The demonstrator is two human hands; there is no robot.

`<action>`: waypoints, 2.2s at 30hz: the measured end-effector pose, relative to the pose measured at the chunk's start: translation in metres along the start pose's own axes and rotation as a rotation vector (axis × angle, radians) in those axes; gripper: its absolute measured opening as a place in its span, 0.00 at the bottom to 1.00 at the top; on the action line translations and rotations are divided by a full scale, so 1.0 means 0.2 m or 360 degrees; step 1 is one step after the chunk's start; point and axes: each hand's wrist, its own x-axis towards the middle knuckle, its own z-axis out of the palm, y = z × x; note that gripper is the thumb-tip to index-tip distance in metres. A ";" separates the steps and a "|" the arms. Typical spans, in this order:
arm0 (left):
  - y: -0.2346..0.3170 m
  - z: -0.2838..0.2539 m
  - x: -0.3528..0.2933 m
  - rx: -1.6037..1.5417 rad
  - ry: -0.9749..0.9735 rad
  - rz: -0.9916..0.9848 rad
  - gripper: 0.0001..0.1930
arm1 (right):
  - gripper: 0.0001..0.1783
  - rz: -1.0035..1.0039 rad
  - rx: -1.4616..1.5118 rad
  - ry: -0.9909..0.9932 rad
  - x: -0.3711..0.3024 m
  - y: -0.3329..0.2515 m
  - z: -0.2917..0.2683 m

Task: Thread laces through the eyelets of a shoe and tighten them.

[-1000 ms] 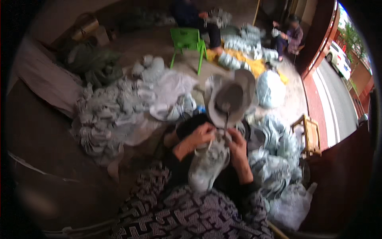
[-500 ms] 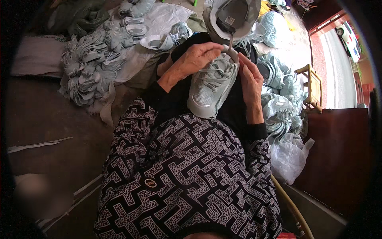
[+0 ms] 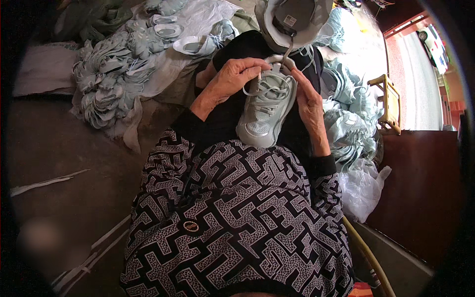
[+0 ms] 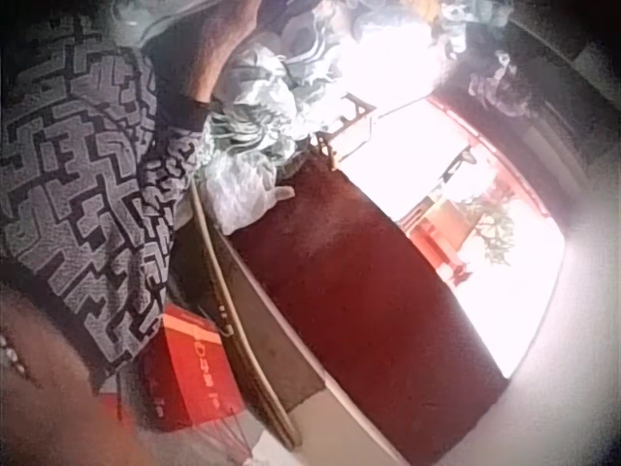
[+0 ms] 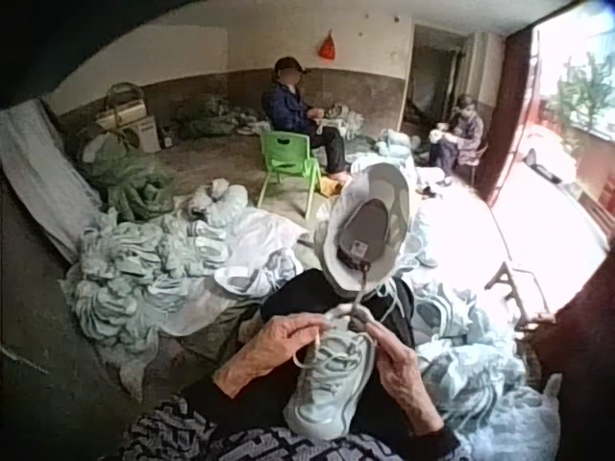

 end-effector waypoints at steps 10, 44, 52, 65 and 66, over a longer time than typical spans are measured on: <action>0.04 0.09 -0.10 0.0759 0.0327 -0.0002 0.16 | 0.09 0.0338 -0.0146 0.0337 -0.08 -0.11 0.02; 0.06 0.31 -0.47 0.0824 -0.0450 0.0986 0.10 | 0.19 -0.0705 -0.1142 -0.0528 0.03 -0.20 -0.15; 0.18 0.26 -0.44 -0.1348 -0.0421 -0.0417 0.24 | 0.08 -0.0642 -0.1028 -0.0690 0.04 -0.21 -0.23; 0.37 0.30 -0.54 0.0897 -0.0487 0.1118 0.15 | 0.06 -0.0487 -0.1188 -0.0615 0.05 -0.24 -0.15; 0.37 0.30 -0.54 0.0581 -0.0534 0.0989 0.17 | 0.06 -0.0465 -0.1217 -0.0599 0.04 -0.24 -0.15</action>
